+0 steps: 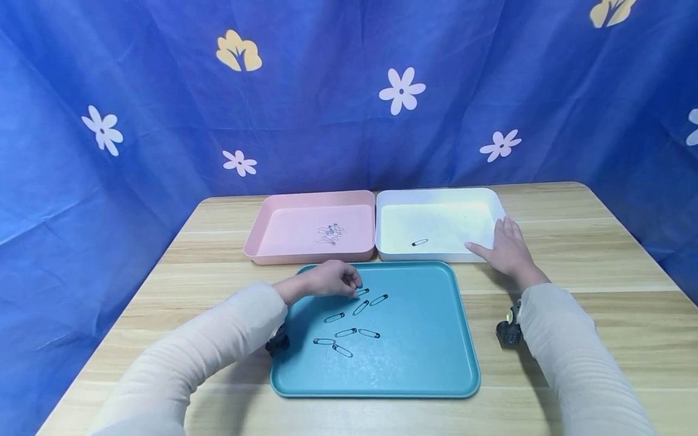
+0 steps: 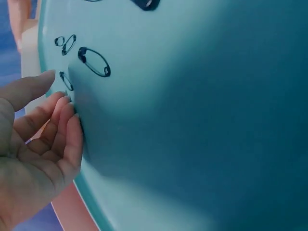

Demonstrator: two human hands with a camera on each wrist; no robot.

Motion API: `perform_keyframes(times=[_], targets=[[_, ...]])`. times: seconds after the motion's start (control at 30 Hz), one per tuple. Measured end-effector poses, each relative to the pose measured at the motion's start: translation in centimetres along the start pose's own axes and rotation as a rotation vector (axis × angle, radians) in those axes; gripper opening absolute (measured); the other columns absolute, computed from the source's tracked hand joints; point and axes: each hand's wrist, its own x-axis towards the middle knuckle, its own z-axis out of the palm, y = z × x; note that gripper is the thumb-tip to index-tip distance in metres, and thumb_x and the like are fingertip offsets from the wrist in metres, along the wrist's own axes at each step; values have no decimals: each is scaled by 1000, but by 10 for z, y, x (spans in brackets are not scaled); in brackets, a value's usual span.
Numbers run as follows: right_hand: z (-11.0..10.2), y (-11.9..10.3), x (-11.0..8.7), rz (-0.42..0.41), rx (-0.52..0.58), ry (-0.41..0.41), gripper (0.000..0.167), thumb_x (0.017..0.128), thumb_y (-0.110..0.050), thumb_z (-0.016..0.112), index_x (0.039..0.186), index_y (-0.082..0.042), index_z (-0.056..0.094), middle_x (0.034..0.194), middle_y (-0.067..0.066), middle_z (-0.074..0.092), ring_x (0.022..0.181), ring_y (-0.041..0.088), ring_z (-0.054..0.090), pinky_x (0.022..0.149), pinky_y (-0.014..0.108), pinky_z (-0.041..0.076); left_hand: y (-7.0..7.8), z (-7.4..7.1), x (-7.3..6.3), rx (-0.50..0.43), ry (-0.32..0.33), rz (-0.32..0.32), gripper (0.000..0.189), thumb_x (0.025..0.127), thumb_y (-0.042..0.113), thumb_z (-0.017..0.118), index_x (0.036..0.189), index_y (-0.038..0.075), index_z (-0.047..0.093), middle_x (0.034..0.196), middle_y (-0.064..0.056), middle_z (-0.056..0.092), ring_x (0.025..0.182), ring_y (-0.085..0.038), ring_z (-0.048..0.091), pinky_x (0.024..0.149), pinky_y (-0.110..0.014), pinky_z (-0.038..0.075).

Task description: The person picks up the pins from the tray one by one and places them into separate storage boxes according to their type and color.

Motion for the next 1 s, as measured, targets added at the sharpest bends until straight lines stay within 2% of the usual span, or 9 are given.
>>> perform_keyframes(times=[0.37, 0.63, 0.8, 1.0], targets=[[-2, 1, -1, -9, -3, 3, 99, 82, -57, 39, 125, 21, -3, 130, 38, -11, 121, 45, -11, 98, 51, -6, 5, 8, 2, 59, 58, 3, 6, 79, 10, 62, 73, 11, 58, 69, 4, 55, 66, -10, 50, 63, -21, 42], [-4, 1, -3, 1, 5, 11, 99, 82, -56, 40, 126, 21, -4, 130, 38, -11, 121, 46, -11, 97, 53, -5, 8, 8, 4, 107, 28, 22, 13, 82, 12, 58, 69, 13, 56, 66, 4, 53, 63, -10, 49, 60, -21, 40], [-3, 3, -2, 1, 8, 17, 100, 82, -56, 41, 126, 21, -3, 130, 38, -10, 121, 46, -11, 97, 53, -5, 9, 4, 7, 89, 36, 20, 14, 82, 12, 58, 68, 12, 57, 65, 4, 54, 62, -10, 49, 58, -21, 40], [1, 2, 0, -15, 22, 15, 101, 81, -57, 42, 126, 21, -2, 131, 38, -8, 122, 44, -10, 98, 50, -7, 14, -2, 14, 4, 47, 17, 13, 83, 12, 57, 71, 11, 59, 68, 2, 58, 63, -10, 52, 60, -21, 43]])
